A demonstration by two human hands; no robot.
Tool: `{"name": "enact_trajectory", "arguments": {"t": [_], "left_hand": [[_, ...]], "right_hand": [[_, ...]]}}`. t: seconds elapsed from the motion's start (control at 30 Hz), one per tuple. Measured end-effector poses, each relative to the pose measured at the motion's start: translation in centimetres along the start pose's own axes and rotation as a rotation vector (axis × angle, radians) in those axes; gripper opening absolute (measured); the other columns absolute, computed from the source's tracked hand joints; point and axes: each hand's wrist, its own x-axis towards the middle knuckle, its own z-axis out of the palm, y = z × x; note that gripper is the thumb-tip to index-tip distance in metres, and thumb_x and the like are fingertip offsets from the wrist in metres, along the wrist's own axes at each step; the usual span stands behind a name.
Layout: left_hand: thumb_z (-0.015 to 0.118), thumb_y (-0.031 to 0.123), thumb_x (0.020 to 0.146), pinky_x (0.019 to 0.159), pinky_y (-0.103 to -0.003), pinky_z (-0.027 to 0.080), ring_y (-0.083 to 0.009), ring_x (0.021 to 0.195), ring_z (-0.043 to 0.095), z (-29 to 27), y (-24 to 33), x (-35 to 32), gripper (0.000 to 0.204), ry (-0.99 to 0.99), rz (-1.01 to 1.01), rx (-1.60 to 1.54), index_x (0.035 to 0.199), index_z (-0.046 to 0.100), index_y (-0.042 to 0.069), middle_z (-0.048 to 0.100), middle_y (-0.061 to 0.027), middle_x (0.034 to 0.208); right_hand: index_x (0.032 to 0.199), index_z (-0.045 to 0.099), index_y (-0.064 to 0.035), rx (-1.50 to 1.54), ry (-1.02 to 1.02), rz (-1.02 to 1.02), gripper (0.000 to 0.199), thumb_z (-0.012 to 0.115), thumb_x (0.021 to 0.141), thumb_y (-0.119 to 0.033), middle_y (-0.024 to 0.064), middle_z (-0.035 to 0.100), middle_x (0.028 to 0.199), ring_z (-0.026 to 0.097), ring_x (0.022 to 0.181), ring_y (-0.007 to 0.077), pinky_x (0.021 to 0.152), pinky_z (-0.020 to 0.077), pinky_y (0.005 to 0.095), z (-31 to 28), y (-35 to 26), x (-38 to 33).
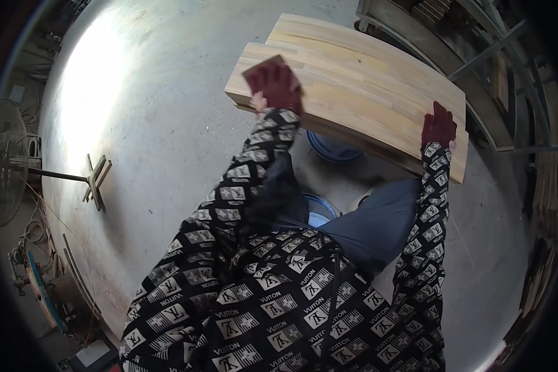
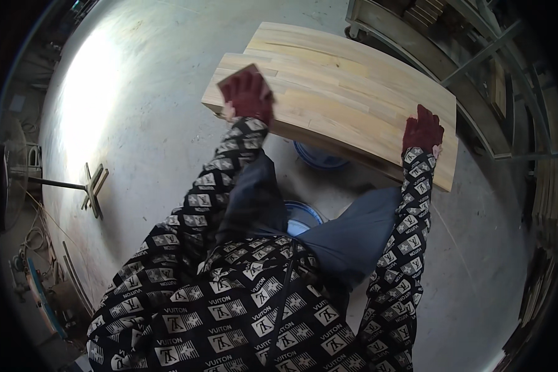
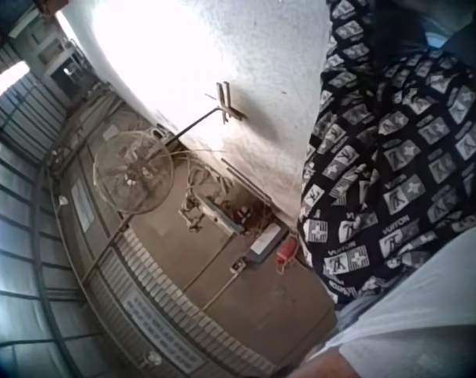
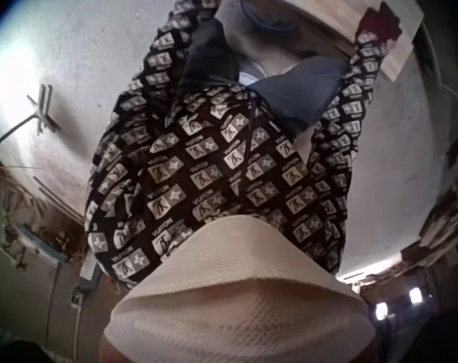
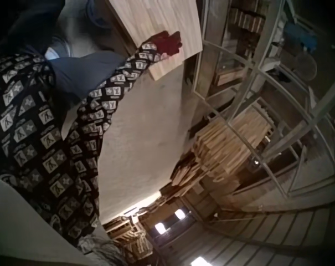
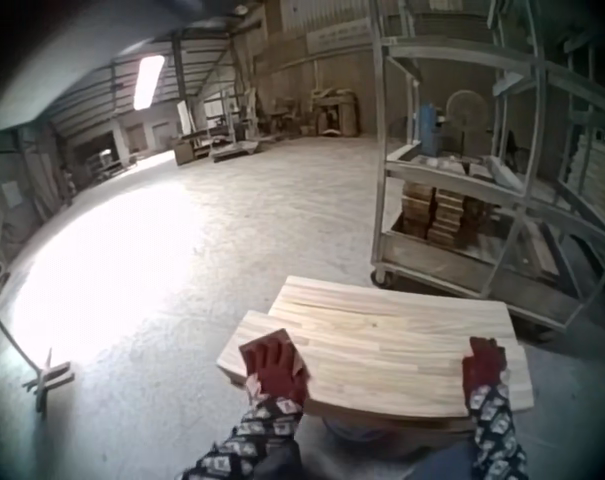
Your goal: Manually sanding the surface of a wooden board with sandpaper.
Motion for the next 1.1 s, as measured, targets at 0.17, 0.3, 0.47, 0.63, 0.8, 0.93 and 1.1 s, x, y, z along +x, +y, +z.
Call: {"name": "enact_trajectory", "arguments": {"t": [0.17, 0.3, 0.47, 0.63, 0.8, 0.93, 1.1], "left_hand": [[0.072, 0.029, 0.071, 0.116, -0.058, 0.030, -0.0414, 0.133, 0.046, 2.7, 13.8, -5.7, 0.066, -0.001, 0.485, -0.488, 0.132, 0.060, 0.008, 0.055, -0.0186, 0.138], [0.074, 0.026, 0.069, 0.118, -0.057, 0.028, -0.0408, 0.134, 0.045, 2.0, 11.6, -6.2, 0.067, 0.020, 0.646, -0.588, 0.132, 0.059, 0.008, 0.054, -0.0180, 0.139], [0.064, 0.028, 0.086, 0.110, -0.053, 0.036, -0.0398, 0.124, 0.050, -1.6, -2.1, -2.0, 0.047, 0.097, 0.265, -0.236, 0.128, 0.062, 0.007, 0.058, -0.0177, 0.135], [0.061, 0.032, 0.089, 0.111, -0.057, 0.031, -0.0381, 0.130, 0.047, -1.4, -6.0, 0.1, 0.049, 0.025, -0.092, -0.035, 0.133, 0.060, 0.012, 0.055, -0.0158, 0.142], [0.067, 0.040, 0.077, 0.119, -0.060, 0.022, -0.0459, 0.138, 0.037, 2.3, 8.3, -3.2, 0.070, -0.018, 0.199, -0.161, 0.137, 0.056, 0.007, 0.045, -0.0192, 0.148], [0.071, 0.032, 0.073, 0.118, -0.059, 0.027, -0.0439, 0.134, 0.045, 2.5, 15.4, -6.7, 0.067, 0.000, 0.535, -0.527, 0.133, 0.058, 0.006, 0.054, -0.0182, 0.140], [0.067, 0.030, 0.081, 0.120, -0.056, 0.026, -0.0434, 0.141, 0.040, 0.4, 7.9, -4.3, 0.064, -0.179, 0.522, -0.387, 0.142, 0.055, 0.012, 0.049, -0.0172, 0.151]], "right_hand": [[0.129, 0.060, -0.0071, -0.026, -0.042, 0.022, 0.040, 0.064, 0.091, -0.020, 0.0131, 0.066, 0.118, 0.060, 0.110, 0.0340, 0.091, 0.0474, 0.0491, 0.5, 0.3, 0.2], [0.128, 0.060, -0.0069, -0.031, -0.032, -0.037, 0.039, 0.064, 0.092, -0.021, 0.0127, 0.066, 0.118, 0.060, 0.110, 0.0340, 0.091, 0.0474, 0.0494, 0.8, 0.4, 0.3], [0.128, 0.060, -0.0071, 0.028, -0.012, -0.006, 0.039, 0.065, 0.091, -0.019, 0.0126, 0.067, 0.117, 0.060, 0.108, 0.0339, 0.091, 0.0479, 0.0485, 0.3, 0.0, 0.0], [0.126, 0.062, -0.0071, 0.017, -0.009, 0.018, 0.038, 0.065, 0.089, -0.017, 0.0123, 0.067, 0.115, 0.061, 0.106, 0.0333, 0.089, 0.0485, 0.0484, -0.1, -0.3, 0.1], [0.126, 0.062, -0.0071, 0.006, 0.019, -0.011, 0.039, 0.065, 0.089, -0.017, 0.0119, 0.067, 0.116, 0.061, 0.106, 0.0332, 0.089, 0.0485, 0.0485, 0.1, -0.1, 0.2], [0.126, 0.062, -0.0072, 0.000, -0.003, -0.041, 0.039, 0.065, 0.089, -0.018, 0.0118, 0.067, 0.117, 0.061, 0.107, 0.0331, 0.089, 0.0483, 0.0483, 0.5, 0.3, 0.3], [0.127, 0.061, -0.0070, 0.023, -0.026, -0.003, 0.039, 0.064, 0.090, -0.019, 0.0119, 0.067, 0.118, 0.060, 0.108, 0.0332, 0.091, 0.0481, 0.0486, 0.8, 0.5, 0.2]]}}
